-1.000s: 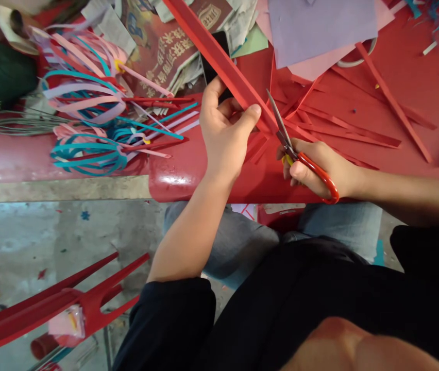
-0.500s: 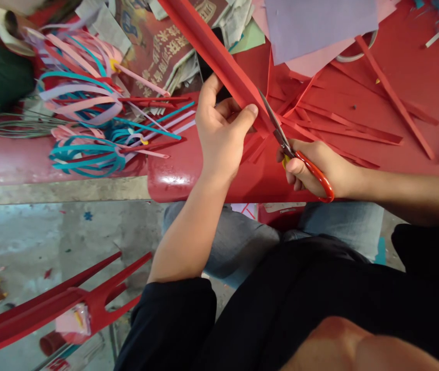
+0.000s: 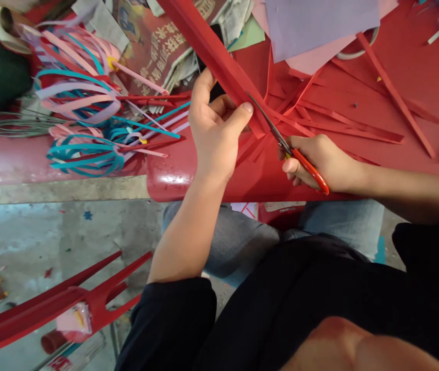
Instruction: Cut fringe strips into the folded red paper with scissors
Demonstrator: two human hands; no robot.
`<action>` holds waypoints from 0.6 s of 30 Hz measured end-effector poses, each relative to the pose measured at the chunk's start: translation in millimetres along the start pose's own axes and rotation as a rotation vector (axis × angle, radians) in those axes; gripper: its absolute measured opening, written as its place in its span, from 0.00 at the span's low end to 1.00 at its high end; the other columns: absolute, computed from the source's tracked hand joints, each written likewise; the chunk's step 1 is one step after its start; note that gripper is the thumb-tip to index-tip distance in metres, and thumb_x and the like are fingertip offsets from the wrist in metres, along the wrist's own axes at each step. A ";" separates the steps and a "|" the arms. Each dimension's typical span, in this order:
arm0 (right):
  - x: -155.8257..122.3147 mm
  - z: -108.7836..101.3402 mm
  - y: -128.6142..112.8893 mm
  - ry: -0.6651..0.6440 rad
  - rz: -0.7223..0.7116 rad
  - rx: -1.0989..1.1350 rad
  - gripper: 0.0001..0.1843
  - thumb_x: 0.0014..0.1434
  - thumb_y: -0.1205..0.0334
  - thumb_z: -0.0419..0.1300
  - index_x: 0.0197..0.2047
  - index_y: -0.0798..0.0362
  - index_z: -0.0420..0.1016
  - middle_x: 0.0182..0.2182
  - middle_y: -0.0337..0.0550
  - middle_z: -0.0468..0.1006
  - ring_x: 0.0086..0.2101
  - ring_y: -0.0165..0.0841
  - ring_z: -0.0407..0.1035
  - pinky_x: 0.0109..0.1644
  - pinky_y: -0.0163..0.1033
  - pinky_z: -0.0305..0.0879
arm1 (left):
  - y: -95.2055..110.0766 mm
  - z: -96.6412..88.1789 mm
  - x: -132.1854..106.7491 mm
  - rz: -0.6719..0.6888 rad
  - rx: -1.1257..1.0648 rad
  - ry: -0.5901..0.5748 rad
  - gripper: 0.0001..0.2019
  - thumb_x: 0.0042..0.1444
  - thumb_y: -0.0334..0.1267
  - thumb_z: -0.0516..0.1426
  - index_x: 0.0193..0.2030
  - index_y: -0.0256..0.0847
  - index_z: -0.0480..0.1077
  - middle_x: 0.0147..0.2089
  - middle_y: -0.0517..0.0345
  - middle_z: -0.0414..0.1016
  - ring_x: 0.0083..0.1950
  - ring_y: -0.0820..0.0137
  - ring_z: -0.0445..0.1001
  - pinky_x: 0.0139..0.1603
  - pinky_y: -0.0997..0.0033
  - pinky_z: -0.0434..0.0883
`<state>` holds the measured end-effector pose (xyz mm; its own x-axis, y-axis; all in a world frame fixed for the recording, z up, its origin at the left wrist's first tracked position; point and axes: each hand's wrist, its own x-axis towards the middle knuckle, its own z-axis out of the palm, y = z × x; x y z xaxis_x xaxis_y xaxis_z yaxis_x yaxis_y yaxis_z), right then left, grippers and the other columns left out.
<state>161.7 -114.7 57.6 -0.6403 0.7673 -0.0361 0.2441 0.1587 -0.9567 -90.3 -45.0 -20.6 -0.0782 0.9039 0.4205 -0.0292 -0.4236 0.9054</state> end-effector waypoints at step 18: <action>-1.6 -3.6 8.6 -0.053 -0.166 -0.038 0.40 0.66 0.19 0.56 0.51 0.52 0.76 0.31 0.44 0.78 0.34 0.40 0.75 0.36 0.42 0.71 | 44.4 15.3 -13.6 -0.104 0.128 -0.244 0.27 0.63 0.64 0.64 0.63 0.61 0.66 0.47 0.59 0.83 0.46 0.53 0.83 0.45 0.44 0.83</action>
<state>167.5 -112.3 50.5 -0.7113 0.6949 0.1056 0.1587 0.3051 -0.9390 -75.2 -75.2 14.7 0.1608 0.9361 0.3130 0.1023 -0.3312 0.9380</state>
